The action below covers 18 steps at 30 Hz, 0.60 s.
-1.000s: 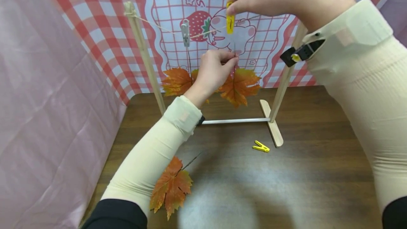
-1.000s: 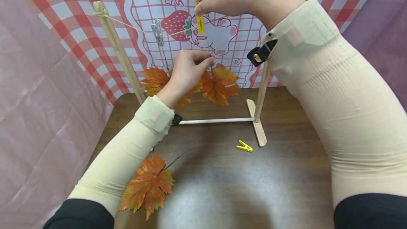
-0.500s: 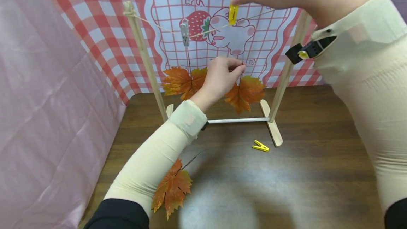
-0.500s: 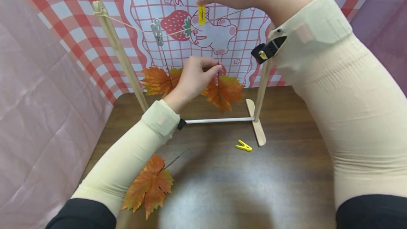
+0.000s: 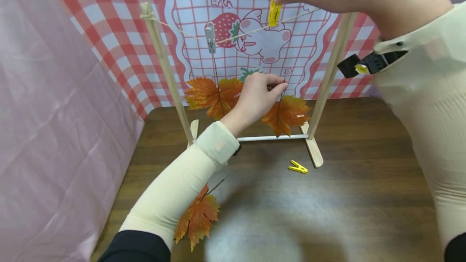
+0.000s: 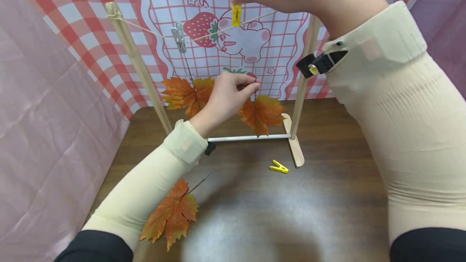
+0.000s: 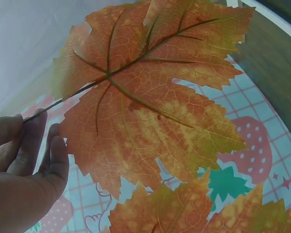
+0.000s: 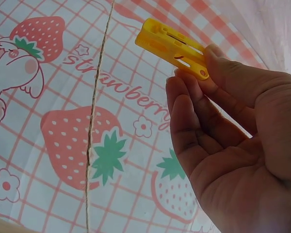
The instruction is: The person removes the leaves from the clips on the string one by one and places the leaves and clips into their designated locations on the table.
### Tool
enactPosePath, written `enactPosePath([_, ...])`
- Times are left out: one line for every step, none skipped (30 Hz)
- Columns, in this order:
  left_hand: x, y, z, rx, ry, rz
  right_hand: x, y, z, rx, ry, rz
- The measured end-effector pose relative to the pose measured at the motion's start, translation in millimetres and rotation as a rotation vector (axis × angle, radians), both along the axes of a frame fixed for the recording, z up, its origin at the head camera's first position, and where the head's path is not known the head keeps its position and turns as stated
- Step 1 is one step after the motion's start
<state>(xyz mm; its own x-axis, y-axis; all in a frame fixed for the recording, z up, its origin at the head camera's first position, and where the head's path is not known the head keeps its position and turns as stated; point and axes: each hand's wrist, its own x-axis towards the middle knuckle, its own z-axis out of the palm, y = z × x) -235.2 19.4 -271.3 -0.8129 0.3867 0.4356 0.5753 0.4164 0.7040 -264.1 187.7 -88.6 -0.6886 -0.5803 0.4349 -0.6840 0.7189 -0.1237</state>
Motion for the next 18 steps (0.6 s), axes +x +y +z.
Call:
enactPosePath([1.6,0.2,-0.1,-0.01,-0.007,-0.002,0.8,2.3,-0.9,-0.003,0.011,-0.004])
enactPosePath([3.1,0.4,-0.6,-0.015,-0.004,-0.008,2.6,4.5,-2.0,-0.005,0.019,-0.012])
enactPosePath([4.7,0.7,-1.1,-0.02,-0.004,-0.014,5.2,6.1,-2.7,-0.009,0.034,-0.017])
enactPosePath([6.4,1.0,-1.7,-0.023,-0.001,-0.022,9.9,7.0,-3.0,-0.01,0.038,-0.024])
enactPosePath([8.0,1.3,-2.0,-0.033,0.003,-0.027,15.1,7.5,-3.8,-0.014,0.037,-0.04])
enactPosePath([9.6,1.6,-2.6,-0.034,0.006,-0.035,20.8,7.6,-4.8,-0.023,0.032,-0.049])
enactPosePath([11.3,1.8,-2.8,-0.038,0.006,-0.04,27.2,7.5,-5.6,-0.029,0.023,-0.054])
enactPosePath([13.0,2.0,-2.8,-0.045,0.009,-0.043,33.1,7.3,-6.7,-0.035,0.017,-0.065])
enactPosePath([14.6,2.1,-2.5,-0.053,0.011,-0.043,38.8,6.9,-8.0,-0.039,0.014,-0.074])
enactPosePath([16.4,2.1,-2.3,-0.054,0.012,-0.044,44.0,7.0,-9.2,-0.041,0.008,-0.079])
enactPosePath([18.1,2.2,-1.9,-0.053,0.011,-0.045,48.4,7.2,-10.4,-0.045,0.001,-0.08])
enactPosePath([19.7,2.5,-1.7,-0.047,0.01,-0.05,51.7,7.9,-11.4,-0.048,0.003,-0.075])
enactPosePath([21.1,2.8,-1.4,-0.046,0.01,-0.052,54.5,8.7,-12.3,-0.046,0.006,-0.077])
enactPosePath([22.5,3.3,-1.2,-0.05,0.008,-0.053,56.8,9.8,-13.3,-0.045,0.011,-0.082])
enactPosePath([24.0,3.8,-1.3,-0.04,0.006,-0.059,58.7,11.0,-14.5,-0.045,0.016,-0.082])
enactPosePath([25.3,4.4,-1.8,-0.03,0.008,-0.062,60.3,12.4,-15.7,-0.047,0.013,-0.082])
enactPosePath([26.4,5.2,-2.5,-0.024,0.007,-0.065,61.8,13.7,-17.1,-0.05,0.012,-0.084])
enactPosePath([27.6,5.9,-3.4,-0.021,0.011,-0.066,63.0,15.1,-18.9,-0.049,0.024,-0.081])
